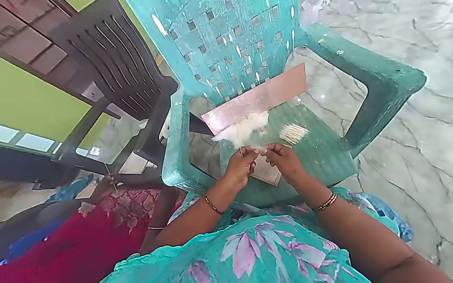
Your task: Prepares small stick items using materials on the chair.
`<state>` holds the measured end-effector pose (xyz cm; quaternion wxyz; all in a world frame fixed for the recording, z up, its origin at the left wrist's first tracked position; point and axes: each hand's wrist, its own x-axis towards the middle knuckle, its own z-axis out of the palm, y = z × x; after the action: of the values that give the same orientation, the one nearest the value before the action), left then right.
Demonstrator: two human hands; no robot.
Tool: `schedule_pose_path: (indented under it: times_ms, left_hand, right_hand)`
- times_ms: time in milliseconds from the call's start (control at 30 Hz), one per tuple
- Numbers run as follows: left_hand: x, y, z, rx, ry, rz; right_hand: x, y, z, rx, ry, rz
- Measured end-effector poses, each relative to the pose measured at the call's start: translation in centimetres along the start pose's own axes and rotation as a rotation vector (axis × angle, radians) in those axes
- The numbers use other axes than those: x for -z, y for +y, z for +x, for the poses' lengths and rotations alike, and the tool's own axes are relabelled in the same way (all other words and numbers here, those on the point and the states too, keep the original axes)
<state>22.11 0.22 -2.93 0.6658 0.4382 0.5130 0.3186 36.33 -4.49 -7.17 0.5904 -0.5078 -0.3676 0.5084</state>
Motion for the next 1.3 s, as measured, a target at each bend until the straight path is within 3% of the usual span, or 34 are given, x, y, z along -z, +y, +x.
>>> schedule_pose_path:
  times_ms: [300, 500, 1000, 1300]
  left_hand:
    - [1.3, 0.1, -0.6, -0.079, -0.057, 0.025]
    - [1.3, 0.4, -1.0, -0.243, -0.111, 0.289]
    - [1.5, -0.2, -1.7, -0.194, -0.084, 0.343]
    - [1.3, 0.0, -1.5, -0.144, -0.126, 0.342]
  right_hand:
    - [1.6, -0.9, -0.6, 0.059, 0.022, 0.044]
    - [1.3, -1.2, -1.2, 0.065, -0.037, -0.044]
    - [1.1, -0.9, -1.9, 0.052, 0.025, -0.051]
    - [0.8, -0.7, -1.3, 0.052, -0.057, -0.034]
